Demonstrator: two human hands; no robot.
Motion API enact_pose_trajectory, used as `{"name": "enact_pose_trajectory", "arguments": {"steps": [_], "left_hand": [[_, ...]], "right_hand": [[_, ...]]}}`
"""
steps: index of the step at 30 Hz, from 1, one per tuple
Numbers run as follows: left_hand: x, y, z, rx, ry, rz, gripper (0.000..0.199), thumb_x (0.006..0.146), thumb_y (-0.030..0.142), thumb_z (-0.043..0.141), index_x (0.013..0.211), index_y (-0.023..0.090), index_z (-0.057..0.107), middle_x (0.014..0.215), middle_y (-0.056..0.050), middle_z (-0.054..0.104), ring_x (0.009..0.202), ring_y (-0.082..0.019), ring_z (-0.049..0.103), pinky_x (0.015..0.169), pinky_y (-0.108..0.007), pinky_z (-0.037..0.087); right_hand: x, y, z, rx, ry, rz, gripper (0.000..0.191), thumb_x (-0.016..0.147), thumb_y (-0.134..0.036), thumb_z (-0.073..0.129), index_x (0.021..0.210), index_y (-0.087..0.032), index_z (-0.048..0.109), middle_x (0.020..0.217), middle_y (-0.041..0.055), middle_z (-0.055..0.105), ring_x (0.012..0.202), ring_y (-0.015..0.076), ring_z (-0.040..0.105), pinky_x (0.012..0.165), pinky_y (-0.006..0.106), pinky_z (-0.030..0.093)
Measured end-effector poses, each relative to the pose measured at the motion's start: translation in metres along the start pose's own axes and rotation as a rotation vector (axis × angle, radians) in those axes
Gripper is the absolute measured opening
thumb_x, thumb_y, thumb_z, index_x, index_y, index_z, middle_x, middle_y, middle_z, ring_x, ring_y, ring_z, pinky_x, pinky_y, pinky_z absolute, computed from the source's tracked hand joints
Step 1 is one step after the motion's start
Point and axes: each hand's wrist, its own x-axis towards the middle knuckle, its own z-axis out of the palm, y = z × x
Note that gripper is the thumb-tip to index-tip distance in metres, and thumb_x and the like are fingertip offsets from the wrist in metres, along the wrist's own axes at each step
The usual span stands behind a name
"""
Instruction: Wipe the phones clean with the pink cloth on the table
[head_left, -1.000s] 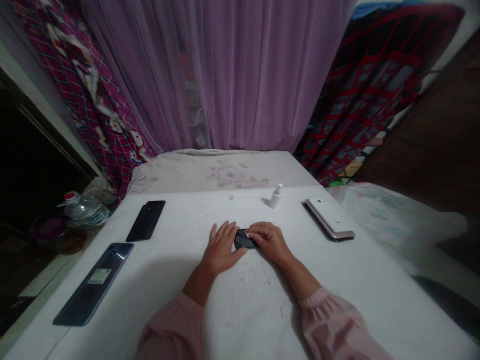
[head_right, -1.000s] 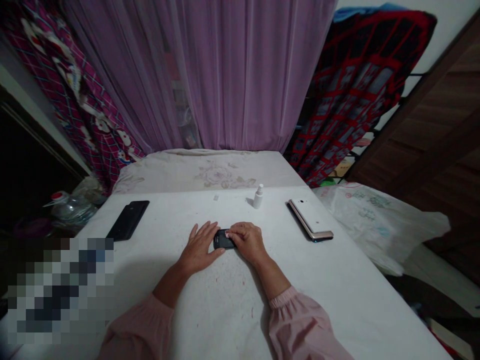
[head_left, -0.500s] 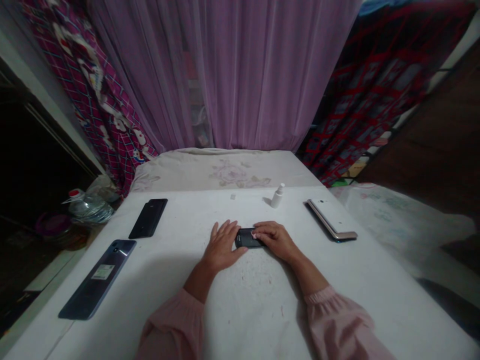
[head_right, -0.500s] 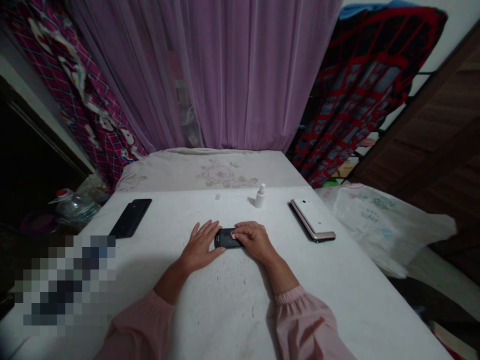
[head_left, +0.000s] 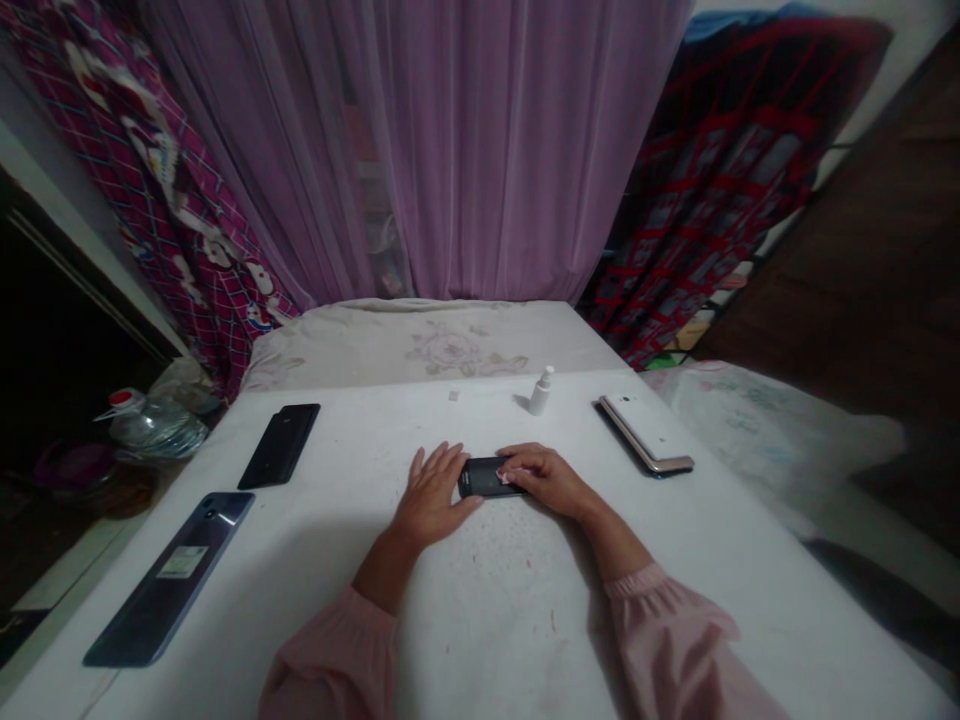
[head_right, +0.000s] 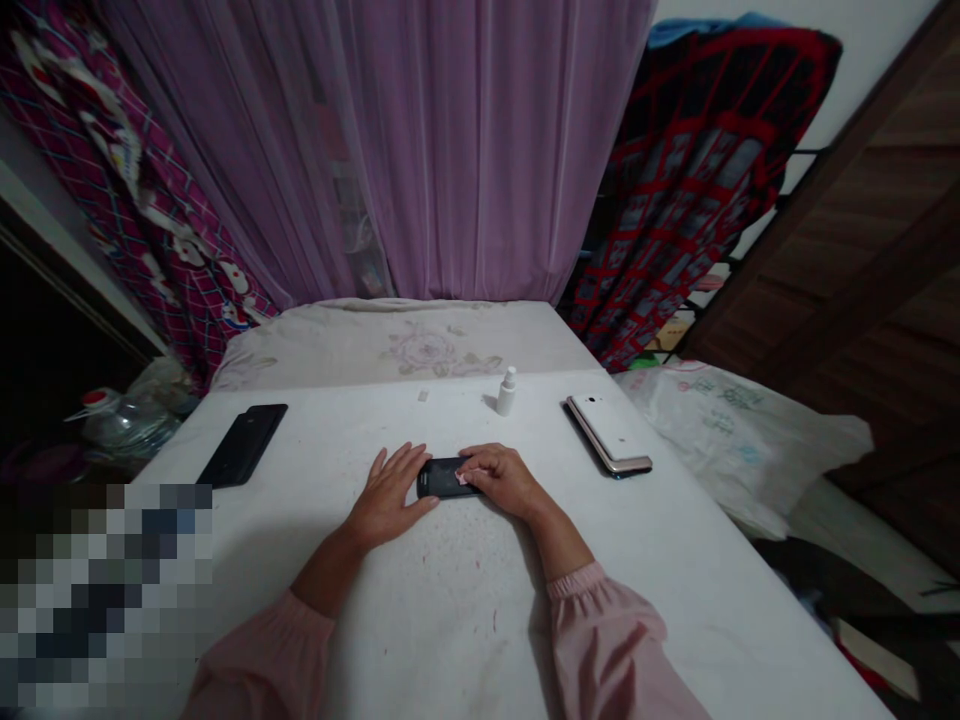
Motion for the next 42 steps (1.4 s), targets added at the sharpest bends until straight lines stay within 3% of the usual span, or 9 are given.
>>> {"name": "enact_pose_trajectory", "arguments": {"steps": [4, 13, 18, 23, 34, 42], "left_hand": [[0.001, -0.001, 0.000, 0.005, -0.005, 0.007, 0.057, 0.089, 0.047, 0.056, 0.139, 0.022, 0.045, 0.152, -0.010, 0.041, 0.144, -0.028, 0.028, 0.119, -0.054, 0.011], [0.001, -0.001, 0.000, 0.004, -0.001, 0.011, 0.058, 0.090, 0.047, 0.055, 0.140, 0.021, 0.044, 0.152, -0.011, 0.041, 0.144, -0.029, 0.028, 0.119, -0.055, 0.011], [0.001, -0.004, 0.003, 0.000, 0.005, 0.013, 0.058, 0.090, 0.048, 0.054, 0.140, 0.021, 0.044, 0.151, -0.011, 0.041, 0.144, -0.029, 0.028, 0.119, -0.055, 0.010], [0.001, -0.007, 0.006, -0.002, 0.032, 0.034, 0.057, 0.090, 0.049, 0.053, 0.140, 0.022, 0.044, 0.151, -0.010, 0.042, 0.144, -0.028, 0.029, 0.118, -0.054, 0.010], [0.002, -0.006, 0.007, 0.003, 0.042, 0.039, 0.056, 0.089, 0.048, 0.055, 0.138, 0.022, 0.045, 0.150, -0.011, 0.043, 0.143, -0.028, 0.030, 0.118, -0.053, 0.011], [0.002, -0.008, 0.006, 0.000, 0.025, 0.036, 0.057, 0.089, 0.049, 0.053, 0.139, 0.023, 0.044, 0.151, -0.010, 0.043, 0.143, -0.028, 0.030, 0.118, -0.053, 0.011]], "right_hand": [[0.003, 0.000, 0.011, -0.063, 0.123, 0.016, 0.016, 0.086, -0.032, 0.062, 0.084, -0.025, 0.076, 0.093, 0.0058, 0.076, 0.090, 0.0213, 0.068, 0.085, 0.036, 0.052], [-0.002, -0.001, 0.006, -0.048, 0.092, 0.035, 0.023, 0.085, -0.036, 0.061, 0.102, -0.022, 0.070, 0.099, 0.0059, 0.074, 0.087, 0.0199, 0.067, 0.081, 0.033, 0.052], [-0.002, 0.000, 0.007, -0.087, 0.114, -0.003, 0.021, 0.090, -0.030, 0.052, 0.096, -0.022, 0.070, 0.103, 0.0071, 0.074, 0.094, 0.0211, 0.066, 0.087, 0.037, 0.050], [-0.001, 0.001, 0.007, -0.091, 0.138, 0.048, 0.015, 0.085, -0.028, 0.060, 0.091, -0.024, 0.073, 0.101, 0.0071, 0.074, 0.095, 0.0216, 0.066, 0.087, 0.037, 0.050], [-0.006, -0.002, -0.010, 0.027, -0.019, 0.000, 0.006, 0.076, -0.029, 0.073, 0.077, -0.023, 0.074, 0.113, 0.0078, 0.071, 0.103, 0.0224, 0.065, 0.093, 0.038, 0.048], [0.000, -0.003, 0.009, -0.105, 0.175, 0.088, 0.012, 0.084, -0.032, 0.064, 0.085, -0.024, 0.074, 0.095, 0.0063, 0.075, 0.088, 0.0217, 0.067, 0.082, 0.035, 0.051]]}}
